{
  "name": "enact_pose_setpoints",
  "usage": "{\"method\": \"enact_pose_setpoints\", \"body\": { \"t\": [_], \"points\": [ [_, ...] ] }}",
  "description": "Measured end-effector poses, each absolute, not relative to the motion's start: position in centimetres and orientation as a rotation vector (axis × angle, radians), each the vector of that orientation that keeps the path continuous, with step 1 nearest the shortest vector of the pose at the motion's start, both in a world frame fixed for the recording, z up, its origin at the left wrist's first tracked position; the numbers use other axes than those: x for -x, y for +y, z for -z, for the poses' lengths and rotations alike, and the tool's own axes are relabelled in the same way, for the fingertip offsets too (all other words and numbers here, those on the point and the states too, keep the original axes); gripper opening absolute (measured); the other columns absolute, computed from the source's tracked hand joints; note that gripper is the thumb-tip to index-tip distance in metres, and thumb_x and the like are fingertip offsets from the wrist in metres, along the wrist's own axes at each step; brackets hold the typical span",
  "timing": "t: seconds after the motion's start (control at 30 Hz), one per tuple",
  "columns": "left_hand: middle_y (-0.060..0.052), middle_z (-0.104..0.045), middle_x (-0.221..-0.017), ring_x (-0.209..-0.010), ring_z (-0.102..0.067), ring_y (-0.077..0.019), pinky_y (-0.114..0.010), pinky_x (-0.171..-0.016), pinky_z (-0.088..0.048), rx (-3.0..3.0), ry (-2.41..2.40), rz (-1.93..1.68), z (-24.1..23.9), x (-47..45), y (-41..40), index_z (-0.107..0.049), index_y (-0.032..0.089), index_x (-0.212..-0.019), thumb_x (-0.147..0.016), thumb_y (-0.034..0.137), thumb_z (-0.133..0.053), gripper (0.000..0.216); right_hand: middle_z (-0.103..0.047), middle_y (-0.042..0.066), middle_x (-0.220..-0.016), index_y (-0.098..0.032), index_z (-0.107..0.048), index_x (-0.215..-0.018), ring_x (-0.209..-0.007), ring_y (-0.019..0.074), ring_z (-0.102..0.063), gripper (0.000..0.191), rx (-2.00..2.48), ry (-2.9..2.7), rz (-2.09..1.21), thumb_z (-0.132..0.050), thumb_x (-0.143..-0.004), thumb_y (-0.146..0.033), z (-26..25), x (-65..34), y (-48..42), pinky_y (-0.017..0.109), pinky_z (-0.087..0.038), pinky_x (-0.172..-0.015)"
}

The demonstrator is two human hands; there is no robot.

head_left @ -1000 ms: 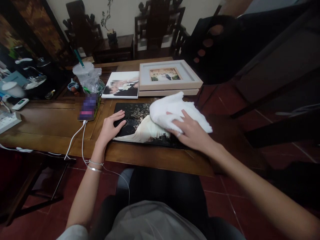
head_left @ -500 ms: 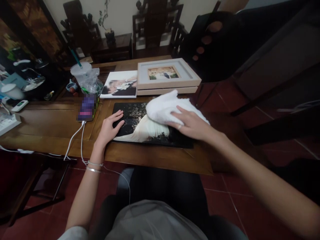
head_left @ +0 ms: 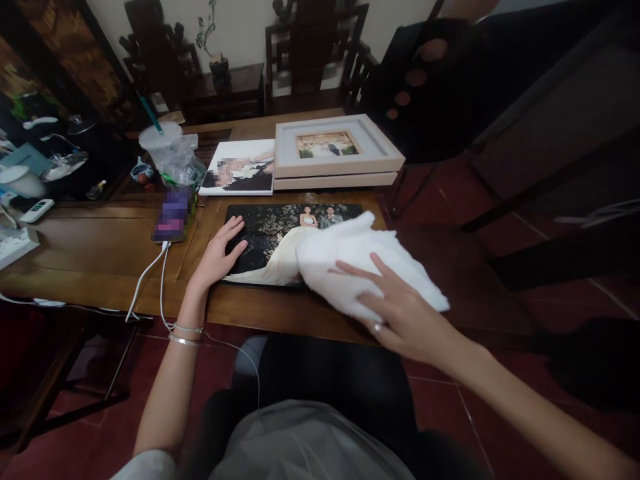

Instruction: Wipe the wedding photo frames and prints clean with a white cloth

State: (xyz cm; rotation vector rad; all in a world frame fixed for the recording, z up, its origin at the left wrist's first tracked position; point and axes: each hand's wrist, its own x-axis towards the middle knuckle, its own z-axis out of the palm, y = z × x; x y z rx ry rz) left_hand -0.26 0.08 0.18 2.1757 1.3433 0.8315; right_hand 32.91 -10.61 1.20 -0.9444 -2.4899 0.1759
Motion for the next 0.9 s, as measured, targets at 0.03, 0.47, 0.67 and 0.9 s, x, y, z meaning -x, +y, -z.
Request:
{"method": "enact_pose_setpoints", "body": {
  "t": [0.03, 0.47, 0.67, 0.9],
  "points": [
    [-0.012, -0.043, -0.152, -0.145, -0.033, -0.0227, -0.046, -0.12, -0.023, -2.179, 1.344, -0.819, -0.1, 0.3, 0.1, -0.054, 0.018, -0.137, -0.094, 0.038, -0.05, 0.048, -0.057, 0.017, -0.138, -0.021, -0.059, -0.083, -0.133, 0.0338, -0.047, 0.02, 0.888, -2.513, -0.188, -0.049, -0.073, -0.008, -1.4, -32.9, -11.8, 0.068, -0.028, -0.111],
    [-0.011, -0.042, -0.152, -0.145, -0.032, -0.0236, -0.049, -0.119, -0.024, -2.209, 1.395, -0.804, -0.2, 0.0, -0.5, -0.053, 0.022, -0.138, -0.094, 0.037, -0.051, 0.046, -0.072, 0.011, -0.108, -0.023, -0.064, -0.097, -0.112, 0.0412, -0.06, 0.027, 1.305, -2.404, -0.278, -0.043, -0.09, -0.038, -2.3, -33.6, -0.3, 0.061, -0.046, -0.094],
    [-0.012, -0.043, -0.151, -0.145, -0.032, -0.0219, -0.045, -0.12, -0.024, -2.201, 1.381, -0.812, -0.3, 0.0, -0.5, -0.052, 0.018, -0.139, -0.094, 0.037, -0.052, 0.049, -0.071, 0.011, -0.104, -0.024, -0.061, -0.089, -0.102, 0.0377, -0.064, 0.028, 1.437, -2.247, -0.34, -0.042, -0.091, -0.044, -3.3, -33.5, 2.8, 0.055, -0.047, -0.091],
    [-0.011, -0.044, -0.151, -0.145, -0.033, -0.0223, -0.047, -0.12, -0.024, -2.184, 1.399, -0.828, -0.1, -0.2, -0.5, -0.051, 0.021, -0.14, -0.093, 0.035, -0.053, 0.049, -0.066, 0.012, -0.125, -0.025, -0.059, -0.086, -0.124, 0.0361, -0.056, 0.015, 1.127, -2.389, -0.239, -0.048, -0.078, -0.017, -1.4, -32.7, -6.9, 0.069, -0.028, -0.11]
  ]
}}
